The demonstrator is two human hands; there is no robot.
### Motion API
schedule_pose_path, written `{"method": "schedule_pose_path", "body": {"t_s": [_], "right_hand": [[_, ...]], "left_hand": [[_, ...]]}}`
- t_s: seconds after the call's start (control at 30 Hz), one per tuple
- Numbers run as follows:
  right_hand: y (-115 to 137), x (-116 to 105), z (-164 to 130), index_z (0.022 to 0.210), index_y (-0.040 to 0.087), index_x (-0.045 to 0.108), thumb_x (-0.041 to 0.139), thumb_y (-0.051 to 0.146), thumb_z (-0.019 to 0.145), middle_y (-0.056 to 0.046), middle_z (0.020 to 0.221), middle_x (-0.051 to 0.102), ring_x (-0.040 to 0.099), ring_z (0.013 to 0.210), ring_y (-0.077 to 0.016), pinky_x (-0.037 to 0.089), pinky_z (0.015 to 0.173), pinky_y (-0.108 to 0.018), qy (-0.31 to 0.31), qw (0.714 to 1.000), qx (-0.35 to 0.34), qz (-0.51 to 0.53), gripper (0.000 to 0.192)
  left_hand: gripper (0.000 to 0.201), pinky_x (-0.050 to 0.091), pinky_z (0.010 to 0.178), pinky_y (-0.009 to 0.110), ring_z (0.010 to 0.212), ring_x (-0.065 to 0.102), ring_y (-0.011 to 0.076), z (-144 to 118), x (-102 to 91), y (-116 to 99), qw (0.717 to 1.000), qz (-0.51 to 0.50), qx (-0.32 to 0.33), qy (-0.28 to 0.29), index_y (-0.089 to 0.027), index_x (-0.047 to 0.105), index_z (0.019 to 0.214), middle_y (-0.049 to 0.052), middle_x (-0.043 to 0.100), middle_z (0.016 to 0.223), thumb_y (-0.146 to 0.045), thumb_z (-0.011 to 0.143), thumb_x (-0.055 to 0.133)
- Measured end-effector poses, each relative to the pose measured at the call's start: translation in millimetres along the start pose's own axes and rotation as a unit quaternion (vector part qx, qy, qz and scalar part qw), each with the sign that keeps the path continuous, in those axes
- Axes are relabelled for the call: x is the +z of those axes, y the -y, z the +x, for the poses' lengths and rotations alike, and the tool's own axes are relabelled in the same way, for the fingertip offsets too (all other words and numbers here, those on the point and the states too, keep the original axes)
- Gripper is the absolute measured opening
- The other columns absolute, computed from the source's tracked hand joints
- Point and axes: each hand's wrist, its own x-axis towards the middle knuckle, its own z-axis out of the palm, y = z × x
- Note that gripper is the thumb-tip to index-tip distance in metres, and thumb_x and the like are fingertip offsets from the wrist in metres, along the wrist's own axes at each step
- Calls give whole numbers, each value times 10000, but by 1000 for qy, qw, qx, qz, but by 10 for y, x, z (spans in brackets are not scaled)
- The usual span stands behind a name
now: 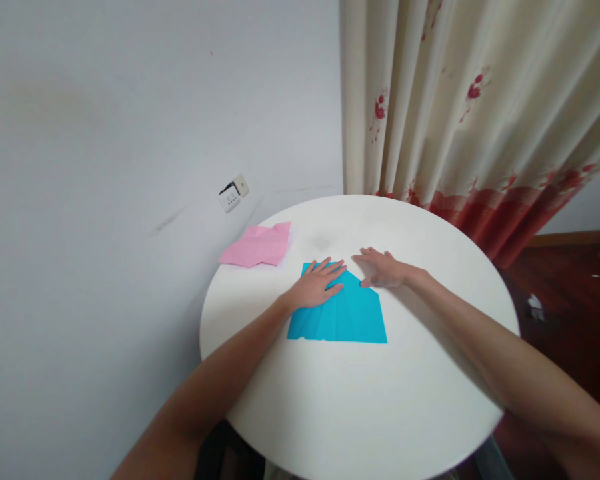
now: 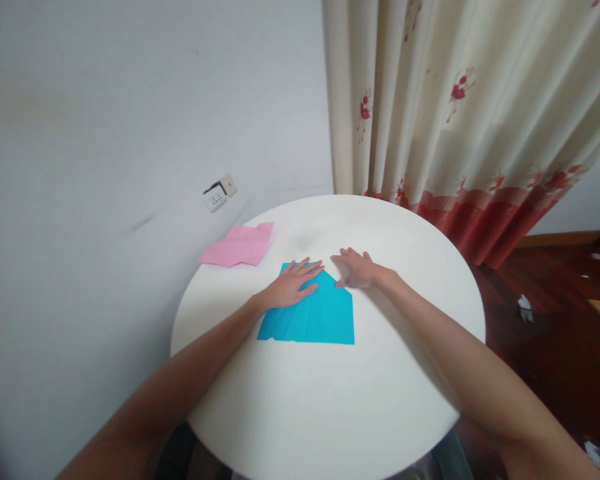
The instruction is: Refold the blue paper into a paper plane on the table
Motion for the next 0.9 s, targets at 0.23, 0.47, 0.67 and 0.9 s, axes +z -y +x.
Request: {"method": "schedule_pose_path", "body": {"t_s": [0.23,0.47,0.67,0.9], "right_hand": [[-71,-117,-82,1606,290,248,769,576,737,-109,1694,79,2,1546,-360,36,1206,-643,61,998,-6,9,1053],[-97,-191,-142,1608,292,239,775,644,692,-108,1691,60,-17,1546,-353,17,1204,-646,95,995,-29,18,1118],[-214,-153,-106,1592,285,306,595,773,793,-94,1684,140,64,1545,-362,42,1216,-629,67,996,-56,35,981],[53,143,72,1543,244,409,436,682,950,-139,1634,310,203,1525,-349,97,1195,-663,-89,995,-22,26,737]], "left_hand": [[578,108,1227,605,1548,153,308,-10,-4,7,1000,-6,0,4,-354,264,1586,-17,249,1662,-535,1042,339],[581,106,1227,602,1548,151,305,-14,-5,16,1000,-6,1,3,-359,257,1587,-17,254,1662,-542,1042,336],[584,114,1227,600,1547,158,308,-9,20,34,1000,-4,4,-1,-356,260,1587,-8,261,1660,-547,1041,339],[599,117,1226,605,1545,167,306,2,53,48,1000,6,6,-8,-357,258,1588,-8,274,1655,-562,1033,356]]}}
